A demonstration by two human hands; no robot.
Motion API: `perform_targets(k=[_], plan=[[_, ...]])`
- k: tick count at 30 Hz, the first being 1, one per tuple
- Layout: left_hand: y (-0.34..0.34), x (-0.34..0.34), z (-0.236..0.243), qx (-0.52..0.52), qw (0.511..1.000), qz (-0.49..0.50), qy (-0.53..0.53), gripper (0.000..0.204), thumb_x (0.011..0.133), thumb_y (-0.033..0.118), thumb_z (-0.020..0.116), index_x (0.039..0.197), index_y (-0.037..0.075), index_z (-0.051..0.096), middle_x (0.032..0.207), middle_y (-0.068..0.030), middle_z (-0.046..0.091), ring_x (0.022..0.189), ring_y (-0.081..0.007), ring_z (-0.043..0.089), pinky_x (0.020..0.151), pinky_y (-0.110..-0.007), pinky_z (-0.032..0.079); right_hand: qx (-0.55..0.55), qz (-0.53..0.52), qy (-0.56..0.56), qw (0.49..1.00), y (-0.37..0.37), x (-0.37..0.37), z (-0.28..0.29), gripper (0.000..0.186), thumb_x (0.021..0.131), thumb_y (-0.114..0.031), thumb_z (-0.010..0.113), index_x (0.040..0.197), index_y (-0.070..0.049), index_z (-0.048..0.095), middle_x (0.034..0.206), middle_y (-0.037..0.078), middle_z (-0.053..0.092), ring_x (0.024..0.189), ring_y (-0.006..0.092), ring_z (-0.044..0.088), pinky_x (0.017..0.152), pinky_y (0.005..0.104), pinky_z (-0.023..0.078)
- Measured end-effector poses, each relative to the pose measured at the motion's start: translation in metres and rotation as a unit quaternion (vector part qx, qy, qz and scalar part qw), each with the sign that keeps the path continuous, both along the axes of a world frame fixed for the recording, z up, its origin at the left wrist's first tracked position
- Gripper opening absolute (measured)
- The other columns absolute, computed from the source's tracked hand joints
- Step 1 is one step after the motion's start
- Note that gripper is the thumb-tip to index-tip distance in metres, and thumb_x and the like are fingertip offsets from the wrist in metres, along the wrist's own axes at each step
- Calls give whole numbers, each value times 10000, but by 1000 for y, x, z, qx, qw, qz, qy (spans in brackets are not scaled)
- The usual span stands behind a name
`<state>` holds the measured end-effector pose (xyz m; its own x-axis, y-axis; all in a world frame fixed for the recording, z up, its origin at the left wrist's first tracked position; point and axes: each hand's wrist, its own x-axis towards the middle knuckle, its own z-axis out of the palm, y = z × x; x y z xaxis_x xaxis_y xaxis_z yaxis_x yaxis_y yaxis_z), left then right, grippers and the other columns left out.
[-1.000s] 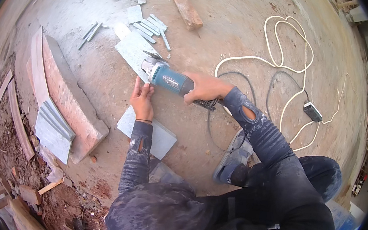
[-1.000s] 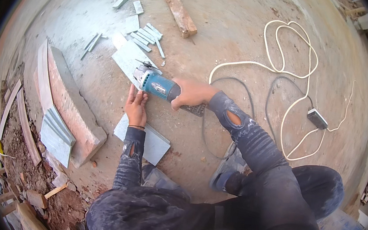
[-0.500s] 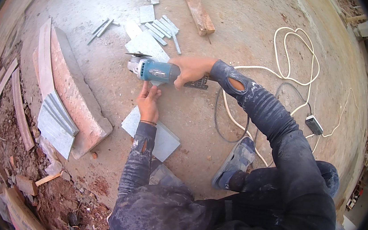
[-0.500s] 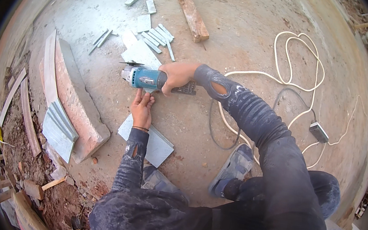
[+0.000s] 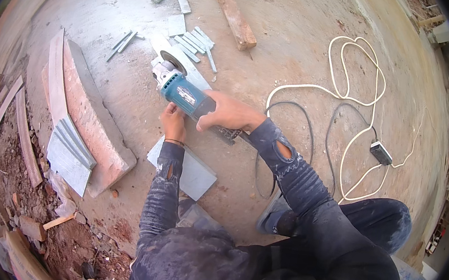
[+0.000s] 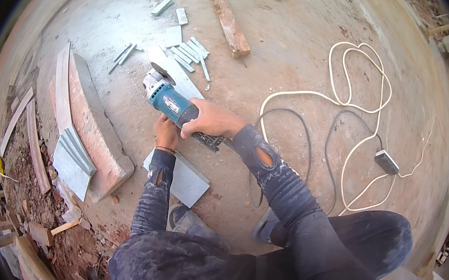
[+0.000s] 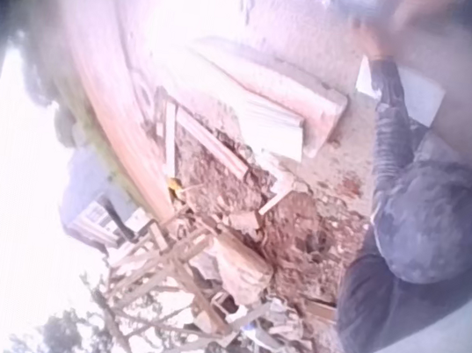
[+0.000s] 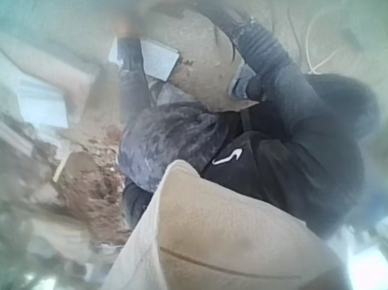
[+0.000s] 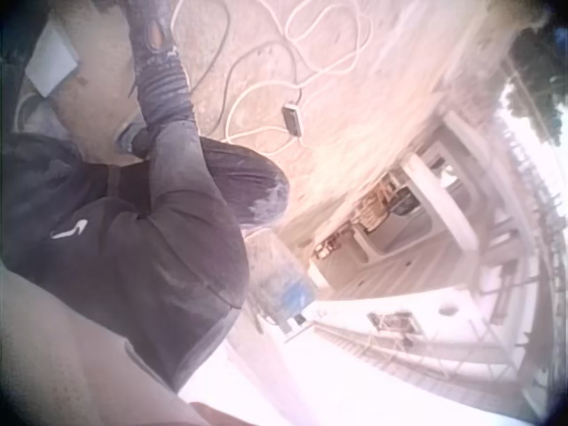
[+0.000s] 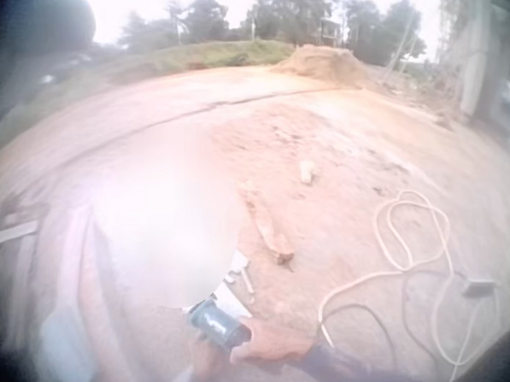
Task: The person uses an angle grinder to cut small rectangular pieces from larger tiles. The person picks up a tile piece, aligns the grinder, and makes straight cuts while holding the tile in place.
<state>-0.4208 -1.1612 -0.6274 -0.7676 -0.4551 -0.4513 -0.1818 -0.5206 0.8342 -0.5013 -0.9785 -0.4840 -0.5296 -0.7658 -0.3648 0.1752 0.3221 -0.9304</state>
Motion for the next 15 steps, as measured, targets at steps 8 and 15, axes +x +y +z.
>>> perform_targets(k=[8, 15], plan=[[-35, 30, 37, -25, 999, 30, 10, 325, 926, 61, 657, 1210, -81, 588, 1110, -106, 674, 968, -152, 640, 853, -281, 504, 7, -168, -36, 985, 45, 10, 51, 557, 660, -240, 768, 1125, 7, 585, 878, 50, 613, 776, 146, 591, 698, 274, 472], [-99, 118, 137, -98, 987, 124, 11, 348, 945, 95, 649, 1243, -67, 572, 1124, -78, 657, 1009, -145, 623, 882, -298, 504, -24, -203, -30, 978, 49, 15, 64, 464, 690, -183, 753, 1082, -6, 580, 807, 40, 599, 654, 123, 587, 592, 253, 474]])
